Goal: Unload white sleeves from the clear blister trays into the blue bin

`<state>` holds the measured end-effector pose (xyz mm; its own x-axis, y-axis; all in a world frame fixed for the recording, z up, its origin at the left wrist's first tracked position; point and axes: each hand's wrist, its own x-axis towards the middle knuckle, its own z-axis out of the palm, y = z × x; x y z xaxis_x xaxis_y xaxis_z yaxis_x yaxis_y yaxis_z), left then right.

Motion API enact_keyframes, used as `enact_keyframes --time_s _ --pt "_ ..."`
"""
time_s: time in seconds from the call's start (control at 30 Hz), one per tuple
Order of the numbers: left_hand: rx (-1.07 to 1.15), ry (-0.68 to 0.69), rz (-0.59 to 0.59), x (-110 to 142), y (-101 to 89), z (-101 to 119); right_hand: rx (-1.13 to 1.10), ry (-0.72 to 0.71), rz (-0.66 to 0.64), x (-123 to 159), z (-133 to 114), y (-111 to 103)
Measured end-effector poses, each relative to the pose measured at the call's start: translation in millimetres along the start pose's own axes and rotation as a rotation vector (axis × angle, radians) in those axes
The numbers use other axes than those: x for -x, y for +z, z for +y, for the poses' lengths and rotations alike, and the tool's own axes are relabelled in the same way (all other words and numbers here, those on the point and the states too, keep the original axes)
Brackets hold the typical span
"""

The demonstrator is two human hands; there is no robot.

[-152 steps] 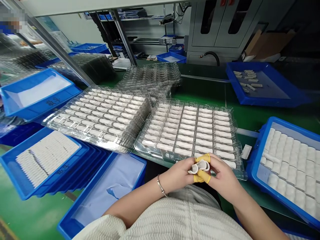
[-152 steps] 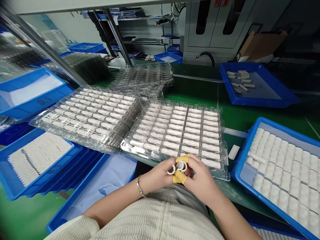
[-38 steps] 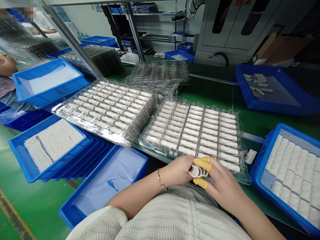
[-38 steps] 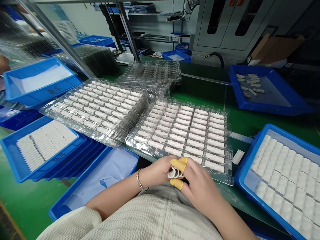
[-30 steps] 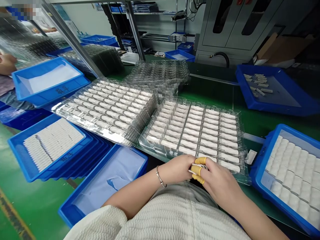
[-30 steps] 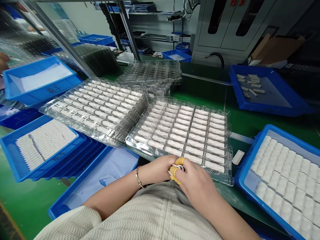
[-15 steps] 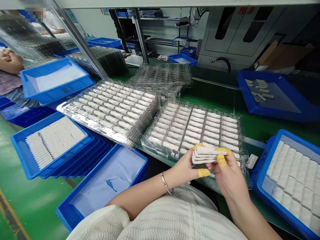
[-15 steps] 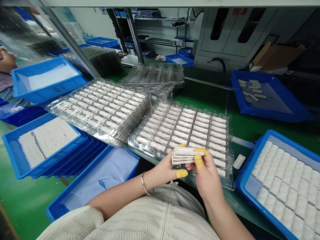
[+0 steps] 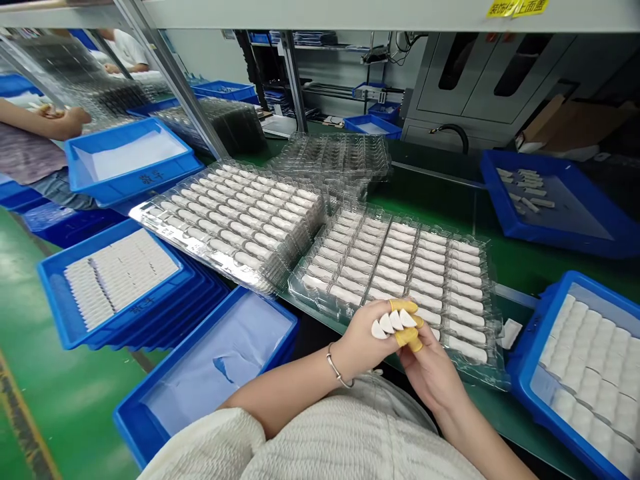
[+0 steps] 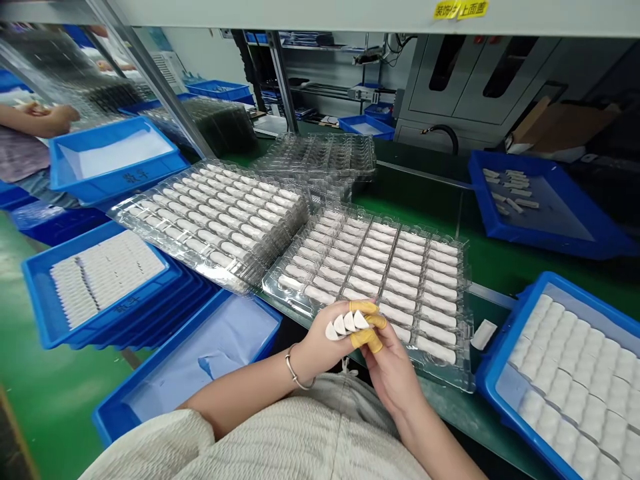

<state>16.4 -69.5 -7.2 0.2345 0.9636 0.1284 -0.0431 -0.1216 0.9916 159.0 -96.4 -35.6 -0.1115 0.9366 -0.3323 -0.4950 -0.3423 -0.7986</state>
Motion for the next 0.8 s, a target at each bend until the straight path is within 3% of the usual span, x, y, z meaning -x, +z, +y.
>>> enact_keyframes --time_s 0.13,0.23,0.37,0.57,0.7,0.8 --pt "-0.221 0.185 -0.123 0 -10.7 0 0.101 -0.005 -0.011 0 2 -2" --pt "-0.3 0.237 -0.19 0 -14.1 4 0.155 -0.01 -0.03 1 3 -3" --pt "-0.352 0.206 -0.212 1 -16.3 8 0.238 -0.056 -0.068 4 -1 -4" --pt "-0.308 0.182 -0.231 2 -19.8 9 0.556 -0.172 -0.1 13 -9 -4" --pt "-0.308 0.161 -0.23 1 -22.4 10 0.643 -0.221 -0.027 14 -7 -14" --pt "-0.352 0.115 -0.258 0 -23.3 11 0.723 -0.337 0.047 14 -19 -21"
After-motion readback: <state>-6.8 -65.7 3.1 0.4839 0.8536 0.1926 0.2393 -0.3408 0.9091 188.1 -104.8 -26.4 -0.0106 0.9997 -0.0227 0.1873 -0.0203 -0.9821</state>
